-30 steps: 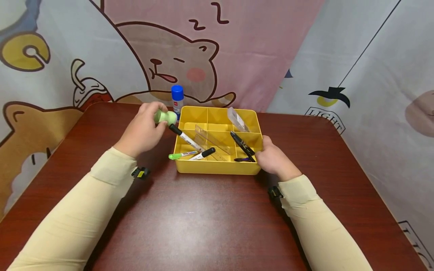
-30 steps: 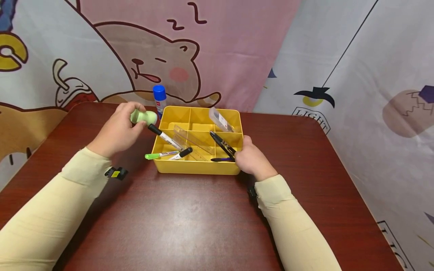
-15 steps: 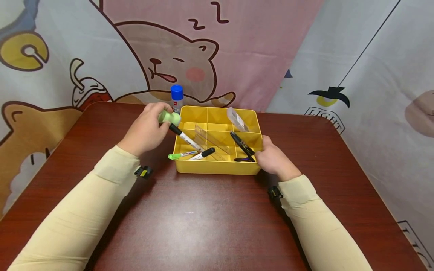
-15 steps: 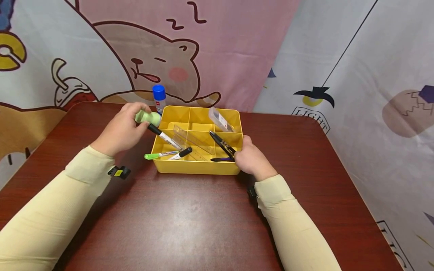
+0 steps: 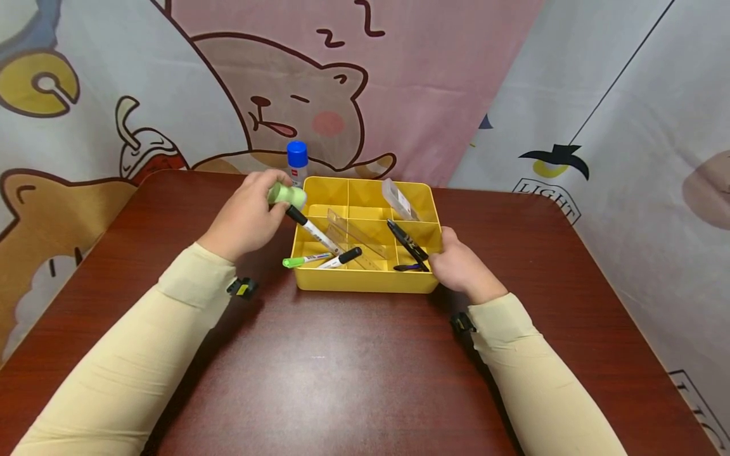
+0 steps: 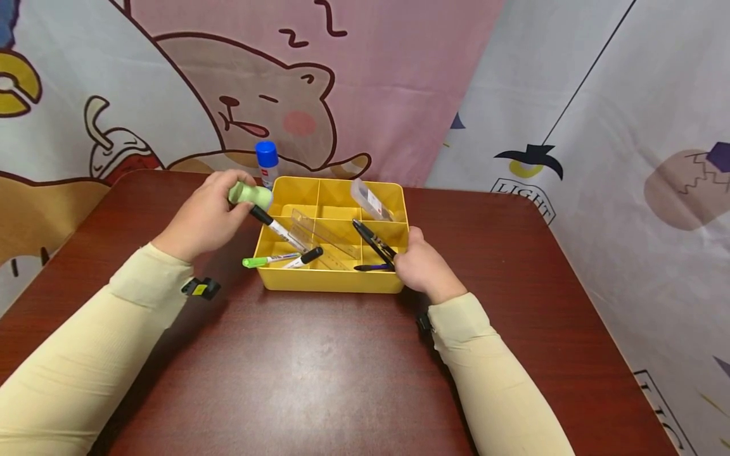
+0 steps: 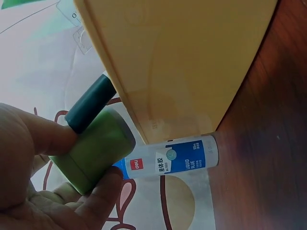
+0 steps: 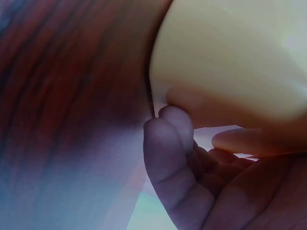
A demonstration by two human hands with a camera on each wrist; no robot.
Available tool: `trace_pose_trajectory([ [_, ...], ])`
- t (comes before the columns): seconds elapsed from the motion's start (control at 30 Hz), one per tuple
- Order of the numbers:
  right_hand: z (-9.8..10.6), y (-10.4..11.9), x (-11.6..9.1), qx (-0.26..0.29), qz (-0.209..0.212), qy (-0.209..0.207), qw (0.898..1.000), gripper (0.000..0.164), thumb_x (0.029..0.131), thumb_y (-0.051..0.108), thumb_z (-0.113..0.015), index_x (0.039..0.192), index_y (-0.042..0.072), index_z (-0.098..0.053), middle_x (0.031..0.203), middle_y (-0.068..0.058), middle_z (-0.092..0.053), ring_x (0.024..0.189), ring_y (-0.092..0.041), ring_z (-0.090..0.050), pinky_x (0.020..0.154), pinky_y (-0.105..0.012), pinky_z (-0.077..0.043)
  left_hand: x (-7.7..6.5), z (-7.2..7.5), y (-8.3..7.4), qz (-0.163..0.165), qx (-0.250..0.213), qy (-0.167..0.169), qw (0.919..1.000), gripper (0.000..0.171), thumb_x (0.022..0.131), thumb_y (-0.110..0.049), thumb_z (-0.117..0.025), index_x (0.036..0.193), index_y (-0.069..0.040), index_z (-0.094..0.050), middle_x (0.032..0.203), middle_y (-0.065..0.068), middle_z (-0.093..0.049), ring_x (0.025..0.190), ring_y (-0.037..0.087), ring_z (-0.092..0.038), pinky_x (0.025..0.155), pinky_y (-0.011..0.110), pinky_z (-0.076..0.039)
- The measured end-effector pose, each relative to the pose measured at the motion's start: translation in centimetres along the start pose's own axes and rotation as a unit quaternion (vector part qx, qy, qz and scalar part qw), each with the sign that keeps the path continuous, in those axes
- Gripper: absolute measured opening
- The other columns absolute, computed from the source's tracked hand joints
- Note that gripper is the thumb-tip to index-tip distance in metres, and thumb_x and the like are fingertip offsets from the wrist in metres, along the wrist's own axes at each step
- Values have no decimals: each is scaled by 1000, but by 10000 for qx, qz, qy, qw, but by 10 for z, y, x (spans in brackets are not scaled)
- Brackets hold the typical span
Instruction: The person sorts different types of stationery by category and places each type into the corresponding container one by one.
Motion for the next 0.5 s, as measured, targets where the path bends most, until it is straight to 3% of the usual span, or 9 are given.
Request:
trace_pose_trajectory([
  [0.5,-1,-1,0,-8,67,-58,10000,58,86,15,-43,137,-2,-22,121,-25,-51,97,-31,-50,91,-52,-40,1,-1,-3,4,14,38,10000,37,95,-24,-54,129,-16,-45,122,14,-45,92,26,-47,82,47,-48],
])
Point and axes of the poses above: each hand's wrist, its own x-axis towards the middle knuckle, its own z-axis out of the back of the hand, y = z × x, the point moved 4 cm from there along x, towards the middle knuckle
